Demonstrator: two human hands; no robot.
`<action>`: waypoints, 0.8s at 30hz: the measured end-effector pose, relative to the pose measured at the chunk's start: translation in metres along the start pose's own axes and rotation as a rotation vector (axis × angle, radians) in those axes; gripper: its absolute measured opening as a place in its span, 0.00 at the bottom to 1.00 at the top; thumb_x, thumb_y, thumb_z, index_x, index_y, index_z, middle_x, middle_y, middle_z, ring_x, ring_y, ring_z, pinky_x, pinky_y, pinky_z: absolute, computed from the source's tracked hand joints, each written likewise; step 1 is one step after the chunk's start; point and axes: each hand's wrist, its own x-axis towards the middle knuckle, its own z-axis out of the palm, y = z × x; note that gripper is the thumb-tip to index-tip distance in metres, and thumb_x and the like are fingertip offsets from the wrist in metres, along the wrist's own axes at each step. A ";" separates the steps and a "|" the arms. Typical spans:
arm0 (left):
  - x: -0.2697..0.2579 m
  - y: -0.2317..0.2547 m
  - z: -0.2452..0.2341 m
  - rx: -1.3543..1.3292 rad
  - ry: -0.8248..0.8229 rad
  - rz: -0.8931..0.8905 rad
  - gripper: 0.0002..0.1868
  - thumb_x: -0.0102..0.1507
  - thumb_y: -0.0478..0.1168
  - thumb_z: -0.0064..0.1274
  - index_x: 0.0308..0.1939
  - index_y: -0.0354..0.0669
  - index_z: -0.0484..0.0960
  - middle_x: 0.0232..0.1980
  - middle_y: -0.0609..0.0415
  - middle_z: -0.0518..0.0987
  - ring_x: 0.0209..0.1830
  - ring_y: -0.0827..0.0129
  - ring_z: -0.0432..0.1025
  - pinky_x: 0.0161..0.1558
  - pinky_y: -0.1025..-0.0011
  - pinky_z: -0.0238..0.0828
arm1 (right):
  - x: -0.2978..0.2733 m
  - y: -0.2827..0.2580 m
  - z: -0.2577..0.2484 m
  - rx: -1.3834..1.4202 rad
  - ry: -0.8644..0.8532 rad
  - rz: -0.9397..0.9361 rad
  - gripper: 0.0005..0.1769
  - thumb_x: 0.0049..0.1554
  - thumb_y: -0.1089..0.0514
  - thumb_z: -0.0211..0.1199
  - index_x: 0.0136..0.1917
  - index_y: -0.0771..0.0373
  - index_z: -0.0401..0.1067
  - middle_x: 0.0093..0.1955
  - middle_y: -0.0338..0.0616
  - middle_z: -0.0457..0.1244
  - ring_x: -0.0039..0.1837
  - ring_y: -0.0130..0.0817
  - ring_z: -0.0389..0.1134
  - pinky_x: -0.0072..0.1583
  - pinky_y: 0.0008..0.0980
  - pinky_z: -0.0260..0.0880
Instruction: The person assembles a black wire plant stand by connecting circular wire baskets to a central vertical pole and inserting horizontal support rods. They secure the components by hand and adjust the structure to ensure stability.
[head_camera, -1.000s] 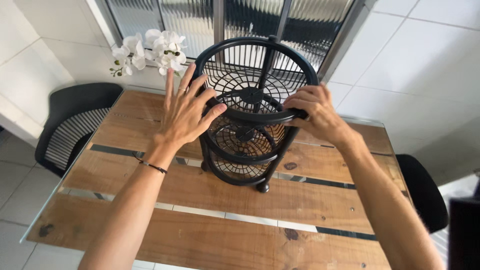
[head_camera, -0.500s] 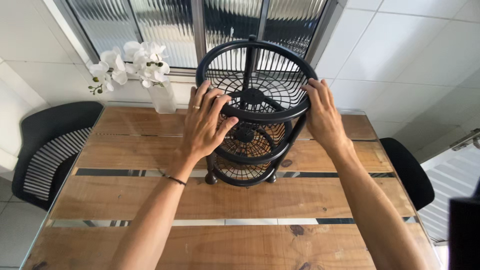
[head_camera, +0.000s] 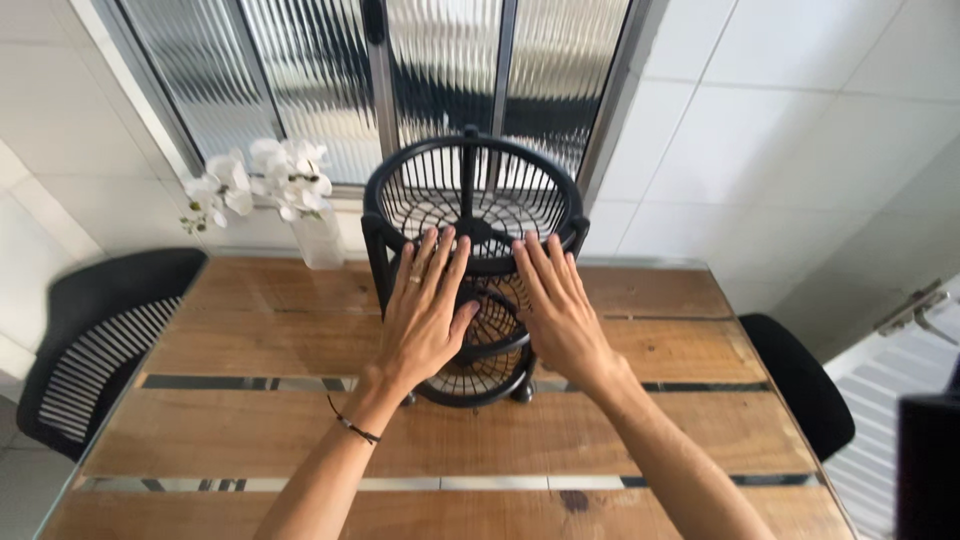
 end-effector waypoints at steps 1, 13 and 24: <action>0.002 -0.001 -0.001 0.015 -0.001 -0.001 0.44 0.65 0.47 0.54 0.79 0.39 0.51 0.82 0.41 0.51 0.84 0.50 0.43 0.80 0.48 0.38 | 0.001 0.000 0.001 -0.001 0.017 -0.013 0.49 0.54 0.65 0.62 0.82 0.66 0.42 0.85 0.56 0.38 0.85 0.55 0.33 0.81 0.55 0.34; 0.006 0.002 0.004 0.072 -0.027 -0.029 0.46 0.65 0.49 0.53 0.78 0.31 0.48 0.82 0.37 0.48 0.83 0.49 0.41 0.79 0.48 0.35 | 0.010 -0.006 0.008 0.077 0.116 0.025 0.40 0.66 0.44 0.50 0.81 0.70 0.45 0.83 0.62 0.43 0.84 0.58 0.37 0.79 0.60 0.33; 0.004 -0.004 0.001 0.109 -0.013 -0.031 0.44 0.71 0.57 0.41 0.78 0.26 0.48 0.82 0.34 0.48 0.84 0.51 0.40 0.80 0.50 0.31 | 0.014 -0.004 0.010 0.042 0.110 0.040 0.41 0.67 0.35 0.41 0.82 0.65 0.48 0.84 0.59 0.43 0.84 0.57 0.35 0.78 0.64 0.28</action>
